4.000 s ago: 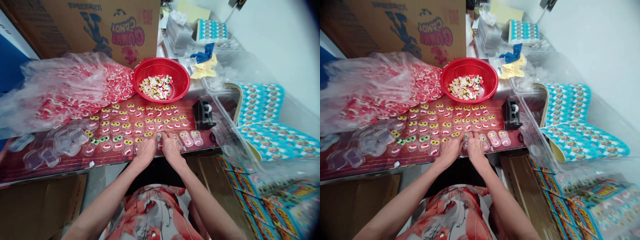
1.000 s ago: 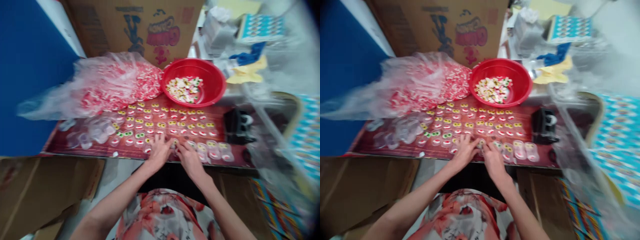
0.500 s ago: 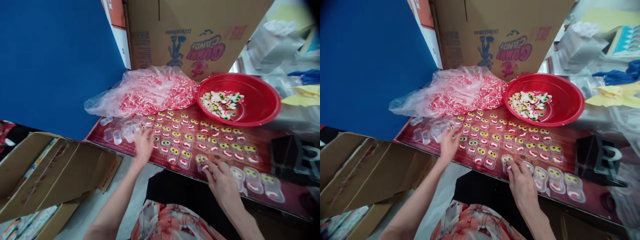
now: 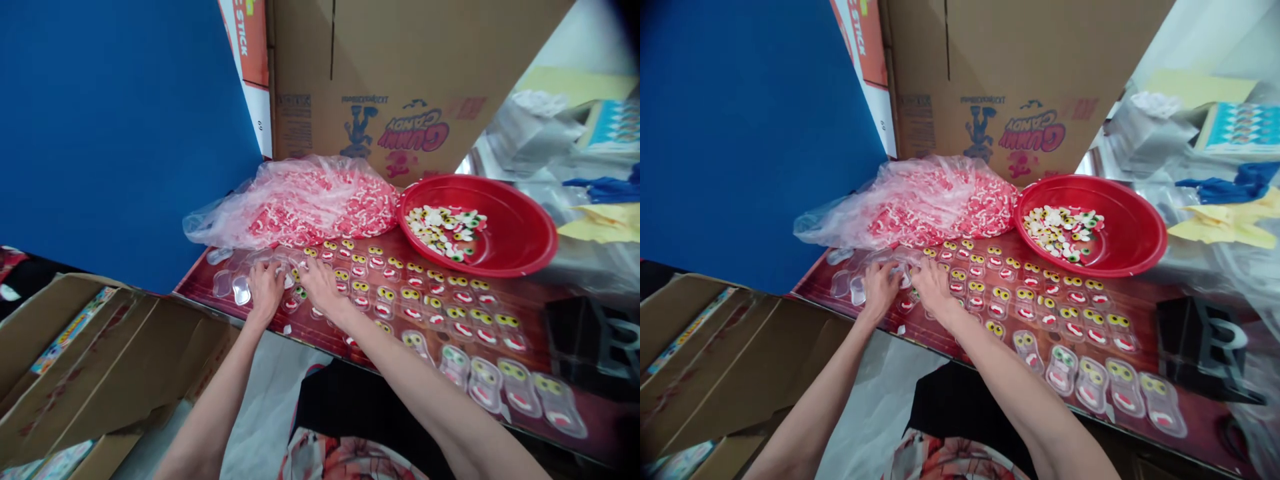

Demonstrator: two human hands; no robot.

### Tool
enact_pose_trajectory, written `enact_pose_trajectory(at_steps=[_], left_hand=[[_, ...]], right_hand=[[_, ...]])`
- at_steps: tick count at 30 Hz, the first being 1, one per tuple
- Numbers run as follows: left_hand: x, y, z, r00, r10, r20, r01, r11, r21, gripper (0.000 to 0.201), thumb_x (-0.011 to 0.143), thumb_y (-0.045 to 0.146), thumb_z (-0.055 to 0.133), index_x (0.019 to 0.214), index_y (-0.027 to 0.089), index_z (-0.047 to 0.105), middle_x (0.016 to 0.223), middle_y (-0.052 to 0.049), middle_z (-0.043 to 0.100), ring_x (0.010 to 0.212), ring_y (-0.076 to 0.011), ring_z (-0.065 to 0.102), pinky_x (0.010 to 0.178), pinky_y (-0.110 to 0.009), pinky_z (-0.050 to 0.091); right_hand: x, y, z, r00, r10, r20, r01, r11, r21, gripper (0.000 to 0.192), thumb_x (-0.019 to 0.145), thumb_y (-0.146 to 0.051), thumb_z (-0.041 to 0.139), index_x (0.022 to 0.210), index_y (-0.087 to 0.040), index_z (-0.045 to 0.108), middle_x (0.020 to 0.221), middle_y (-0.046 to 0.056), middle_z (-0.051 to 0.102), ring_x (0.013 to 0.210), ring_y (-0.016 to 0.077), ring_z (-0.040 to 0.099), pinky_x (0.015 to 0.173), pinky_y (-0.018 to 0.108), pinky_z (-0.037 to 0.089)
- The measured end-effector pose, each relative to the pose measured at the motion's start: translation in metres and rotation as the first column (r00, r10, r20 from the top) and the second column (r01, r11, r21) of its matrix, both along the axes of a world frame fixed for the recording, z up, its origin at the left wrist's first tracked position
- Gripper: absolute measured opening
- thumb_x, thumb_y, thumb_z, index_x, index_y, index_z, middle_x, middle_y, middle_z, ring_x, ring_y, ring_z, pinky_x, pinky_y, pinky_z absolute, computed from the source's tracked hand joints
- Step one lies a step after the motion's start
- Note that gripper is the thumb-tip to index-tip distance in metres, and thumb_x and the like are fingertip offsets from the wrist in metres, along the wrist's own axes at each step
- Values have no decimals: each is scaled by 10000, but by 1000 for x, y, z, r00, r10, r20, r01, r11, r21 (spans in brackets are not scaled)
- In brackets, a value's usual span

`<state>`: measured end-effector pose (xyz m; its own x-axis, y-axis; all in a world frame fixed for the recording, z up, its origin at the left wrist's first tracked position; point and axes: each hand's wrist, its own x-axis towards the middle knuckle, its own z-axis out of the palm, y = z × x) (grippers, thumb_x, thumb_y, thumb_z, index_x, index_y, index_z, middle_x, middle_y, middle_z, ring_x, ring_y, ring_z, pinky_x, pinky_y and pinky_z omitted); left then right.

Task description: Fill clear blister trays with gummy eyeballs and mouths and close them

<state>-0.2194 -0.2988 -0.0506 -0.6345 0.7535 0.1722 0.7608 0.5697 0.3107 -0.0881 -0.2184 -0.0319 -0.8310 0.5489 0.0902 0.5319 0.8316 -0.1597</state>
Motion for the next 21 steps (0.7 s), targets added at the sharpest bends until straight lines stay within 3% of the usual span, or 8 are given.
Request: enact_pose_trajectory(at_steps=[3,7,12,15,17,19,21], left_hand=[[-7,-11,-2,997,-7,76,-5,989,148,278,882,276,577,1094,193,736,1061,-137,630,1030,-310,570,893,-457,454],[-8,-18,-3,975,-71,211,-5,941,339,263,883,296,574,1052,168,731,1007,-106,625,946,-237,602,852,-372,496],[-1,-15,-1,937,-127,326,-32,897,442,242,868,304,577,998,168,730,967,-80,639,867,-191,613,825,-337,506],[3,-14,-1,901,-154,406,-76,865,497,241,851,320,594,969,160,730,967,-82,668,881,-191,623,842,-340,508],[8,-16,0,834,-170,525,-159,837,523,264,847,349,604,982,153,719,973,-82,693,893,-188,634,859,-340,512],[14,-17,3,691,-198,695,-279,814,509,348,855,406,607,1077,152,690,1007,-84,707,858,-175,649,818,-326,528],[21,-18,8,506,-252,825,-376,796,474,471,866,477,597,1227,176,628,1090,-87,698,811,-156,654,732,-294,537]], right_hand=[[-15,11,-9,998,53,16,-53,999,-8,350,972,-96,366,1143,-147,667,1223,187,611,1136,307,548,881,414,453],[-9,15,-18,1000,27,11,-27,999,-24,318,989,-114,361,1179,-123,617,1185,174,625,1093,281,569,869,375,463],[-8,16,-19,998,15,56,-13,999,-29,308,988,-124,379,1190,-160,609,1189,158,623,1102,260,561,877,346,458],[-13,19,-18,1000,24,2,-24,998,-65,309,971,-111,381,1149,-138,633,1202,182,615,1117,289,553,883,381,456],[-12,18,-14,991,-13,-136,-5,992,-127,286,960,-114,392,1090,-140,645,1175,172,626,1091,286,558,897,392,447],[-4,11,-7,930,-97,-355,-4,962,-275,227,951,-139,420,987,-163,643,1075,127,651,1016,246,573,898,366,442],[11,0,1,793,-258,-551,-84,850,-520,142,934,-196,478,882,-189,610,903,58,644,860,189,577,815,311,459]])
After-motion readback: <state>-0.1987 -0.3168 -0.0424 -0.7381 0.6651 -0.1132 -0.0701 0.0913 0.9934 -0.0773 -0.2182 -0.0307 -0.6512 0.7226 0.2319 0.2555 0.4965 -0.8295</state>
